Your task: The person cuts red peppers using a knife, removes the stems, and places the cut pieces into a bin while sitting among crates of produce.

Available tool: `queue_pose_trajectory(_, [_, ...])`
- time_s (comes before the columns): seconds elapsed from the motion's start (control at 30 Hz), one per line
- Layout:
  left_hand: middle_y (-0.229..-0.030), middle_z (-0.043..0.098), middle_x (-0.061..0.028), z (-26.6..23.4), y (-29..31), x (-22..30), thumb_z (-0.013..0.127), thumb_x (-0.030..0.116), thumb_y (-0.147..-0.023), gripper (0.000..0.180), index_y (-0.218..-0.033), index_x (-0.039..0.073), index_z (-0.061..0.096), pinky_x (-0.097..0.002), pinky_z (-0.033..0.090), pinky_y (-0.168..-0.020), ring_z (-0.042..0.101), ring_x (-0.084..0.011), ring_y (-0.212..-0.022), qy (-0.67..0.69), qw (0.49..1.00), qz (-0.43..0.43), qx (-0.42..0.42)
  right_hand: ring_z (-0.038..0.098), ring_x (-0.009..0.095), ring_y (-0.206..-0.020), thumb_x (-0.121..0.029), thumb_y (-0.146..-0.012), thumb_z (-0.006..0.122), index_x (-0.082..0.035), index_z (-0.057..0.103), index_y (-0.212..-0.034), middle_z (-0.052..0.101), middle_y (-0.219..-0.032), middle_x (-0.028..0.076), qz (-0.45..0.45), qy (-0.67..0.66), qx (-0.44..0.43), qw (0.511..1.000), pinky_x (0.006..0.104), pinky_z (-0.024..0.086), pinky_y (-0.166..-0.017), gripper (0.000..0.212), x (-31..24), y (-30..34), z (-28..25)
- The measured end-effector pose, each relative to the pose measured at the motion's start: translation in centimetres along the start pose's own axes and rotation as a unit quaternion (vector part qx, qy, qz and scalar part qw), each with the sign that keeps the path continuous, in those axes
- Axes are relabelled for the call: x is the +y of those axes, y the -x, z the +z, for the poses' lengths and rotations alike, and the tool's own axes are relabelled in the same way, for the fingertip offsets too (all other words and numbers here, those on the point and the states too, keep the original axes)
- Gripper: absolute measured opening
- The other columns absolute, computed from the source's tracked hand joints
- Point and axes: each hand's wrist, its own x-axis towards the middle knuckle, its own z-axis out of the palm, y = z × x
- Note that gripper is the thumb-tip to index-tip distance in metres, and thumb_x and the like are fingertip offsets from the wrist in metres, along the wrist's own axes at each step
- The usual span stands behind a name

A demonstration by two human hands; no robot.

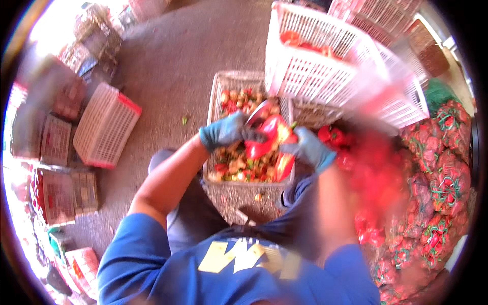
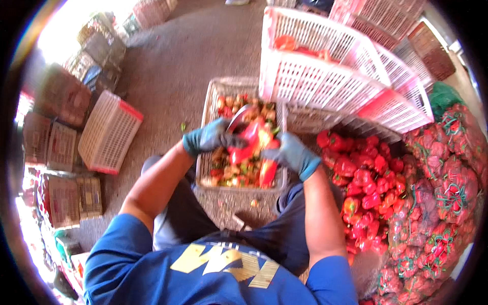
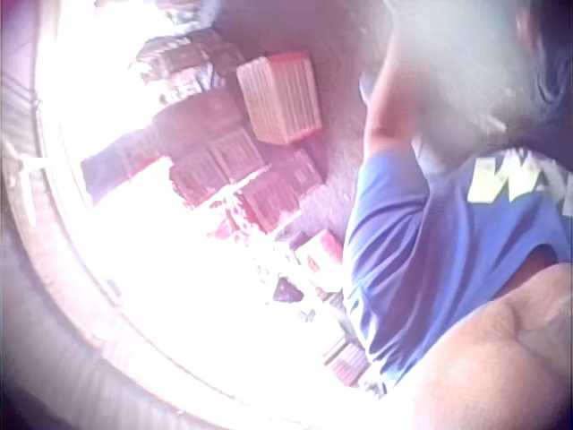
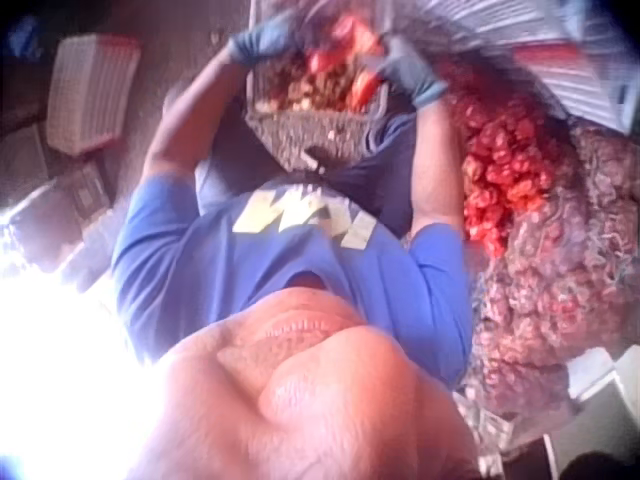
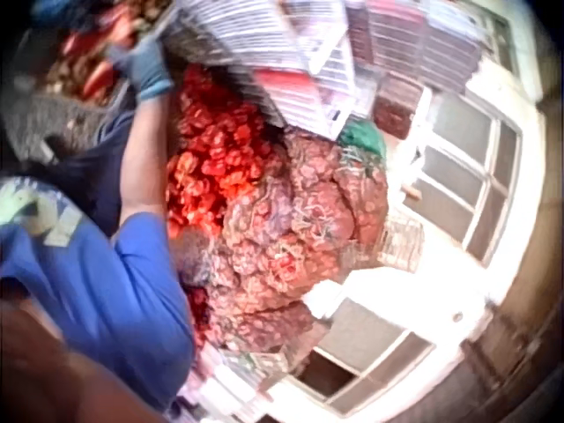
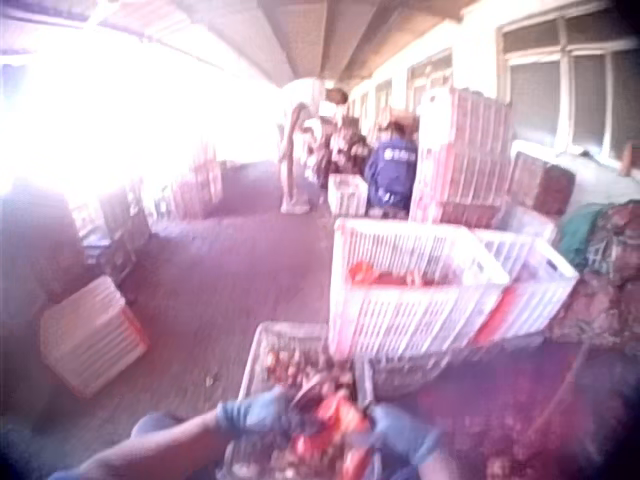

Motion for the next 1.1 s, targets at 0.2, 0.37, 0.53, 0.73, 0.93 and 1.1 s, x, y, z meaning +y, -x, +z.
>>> queue_pose_trajectory(0.2, [-0.112,0.072,-0.0120,-2.6,2.1,-0.6,0.074,0.029,-0.094,0.060,-0.145,0.007,0.053,-0.0350,0.060,-0.085,0.073,-0.0249,-0.098,-0.113,0.983,-0.127,-0.073,0.071,0.040,-0.098,-0.038,-0.074,0.072,-0.008,0.074,-0.107,0.072,-0.104,0.024,0.157,0.444,-0.117,0.874,0.0472,0.056,-0.088,0.044,-3.0,0.6,-1.5])
queue_pose_trajectory(0.37, [-0.099,0.069,-0.0032,-4.0,3.3,1.0,0.087,0.043,-0.081,0.067,-0.129,0.002,0.064,-0.0329,0.054,-0.085,0.059,-0.0096,-0.089,-0.359,0.916,-0.177,-0.001,0.071,0.040,-0.095,-0.039,-0.077,0.070,-0.009,0.073,-0.111,0.073,-0.099,0.024,0.176,0.375,0.057,0.909,0.0482,0.056,-0.085,0.045,-2.1,1.2,-4.1])
queue_pose_trajectory(0.53, [-0.115,0.071,-0.0099,-3.3,-5.7,10.1,0.069,0.038,-0.097,0.060,-0.139,-0.002,0.054,-0.0364,0.057,-0.079,0.069,-0.0190,-0.097,-0.111,0.970,0.153,0.151,0.073,0.032,-0.089,-0.036,-0.071,0.083,-0.004,0.070,-0.108,0.073,-0.093,0.020,-0.001,0.112,0.180,0.977,0.0415,0.057,-0.080,0.050,4.0,-0.5,-4.0])
queue_pose_trajectory(0.73, [-0.118,0.069,-0.0133,-0.1,-6.1,9.6,0.068,0.049,-0.095,0.067,-0.139,-0.001,0.058,-0.0351,0.057,-0.080,0.069,-0.0201,-0.101,-0.135,0.980,0.027,0.145,0.068,0.015,-0.093,-0.028,-0.087,0.081,0.002,0.069,-0.112,0.074,-0.104,0.008,-0.111,-0.133,0.228,0.958,0.0316,0.056,-0.084,0.041,-0.8,-0.6,-3.5])
queue_pose_trajectory(0.93, [-0.098,0.075,-0.0111,6.2,-3.8,0.1,0.064,0.053,-0.097,0.058,-0.130,0.006,0.061,-0.0297,0.055,-0.054,0.071,-0.0185,-0.072,0.326,0.937,-0.091,0.085,0.068,0.014,-0.094,-0.028,-0.086,0.081,0.001,0.069,-0.118,0.073,-0.107,0.006,-0.080,-0.152,0.266,0.948,0.0304,0.055,-0.086,0.045,-2.5,-0.4,-2.4])
queue_pose_trajectory(1.1, [-0.089,0.075,-0.0142,6.1,-3.9,1.8,0.068,0.039,-0.096,0.047,-0.127,0.004,0.062,-0.0263,0.052,-0.038,0.066,-0.0191,-0.050,0.279,0.948,-0.044,0.146,0.066,0.012,-0.096,-0.021,-0.088,0.081,0.000,0.068,-0.120,0.071,-0.110,0.004,-0.113,-0.198,0.240,0.944,0.0290,0.053,-0.088,0.041,-2.8,-1.4,-1.1])
